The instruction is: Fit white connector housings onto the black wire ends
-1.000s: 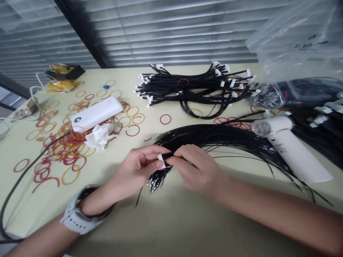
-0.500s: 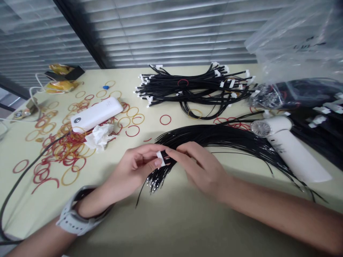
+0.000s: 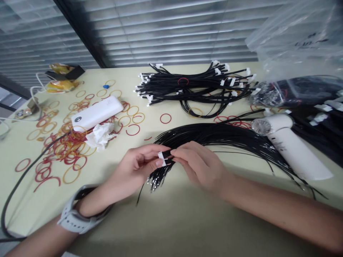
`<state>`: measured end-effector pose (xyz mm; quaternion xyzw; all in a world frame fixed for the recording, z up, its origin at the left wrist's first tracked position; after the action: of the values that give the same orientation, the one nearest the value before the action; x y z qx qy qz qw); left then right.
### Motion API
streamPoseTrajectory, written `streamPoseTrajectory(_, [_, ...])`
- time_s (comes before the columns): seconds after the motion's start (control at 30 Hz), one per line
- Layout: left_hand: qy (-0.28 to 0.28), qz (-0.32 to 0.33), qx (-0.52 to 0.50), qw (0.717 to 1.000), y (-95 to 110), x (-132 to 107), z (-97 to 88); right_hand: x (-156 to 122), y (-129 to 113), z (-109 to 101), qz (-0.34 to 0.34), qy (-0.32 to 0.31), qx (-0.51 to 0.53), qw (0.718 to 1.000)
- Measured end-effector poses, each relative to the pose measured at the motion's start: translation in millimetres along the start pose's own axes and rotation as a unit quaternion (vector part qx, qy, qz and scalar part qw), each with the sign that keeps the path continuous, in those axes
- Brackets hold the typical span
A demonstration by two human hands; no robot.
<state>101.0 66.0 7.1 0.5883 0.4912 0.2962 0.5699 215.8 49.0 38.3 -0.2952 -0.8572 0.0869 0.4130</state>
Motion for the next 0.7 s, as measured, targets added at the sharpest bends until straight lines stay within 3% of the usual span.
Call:
streamPoseTrajectory(0.57, [-0.004,-0.02,-0.012,1.0,-4.3,-2.6,3.7,-4.0,-2.9,3.8,-0.019,0.003,0.051,0.999])
streamPoseTrajectory(0.7, [-0.004,-0.019,-0.033,0.999,-2.5,1.0,0.9,0.4,0.6,3.4,0.003,-0.016,0.067,0.998])
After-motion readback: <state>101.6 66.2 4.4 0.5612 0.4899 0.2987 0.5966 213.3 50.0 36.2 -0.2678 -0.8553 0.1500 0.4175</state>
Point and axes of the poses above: each hand's wrist, its own x-axis towards the middle knuckle, its own z-axis out of the palm, y = z × x, the point moved 8 cm from there along x, towards the middle knuckle, and after that the axes turned 2 degrees about -x, right-handed, at the moved point
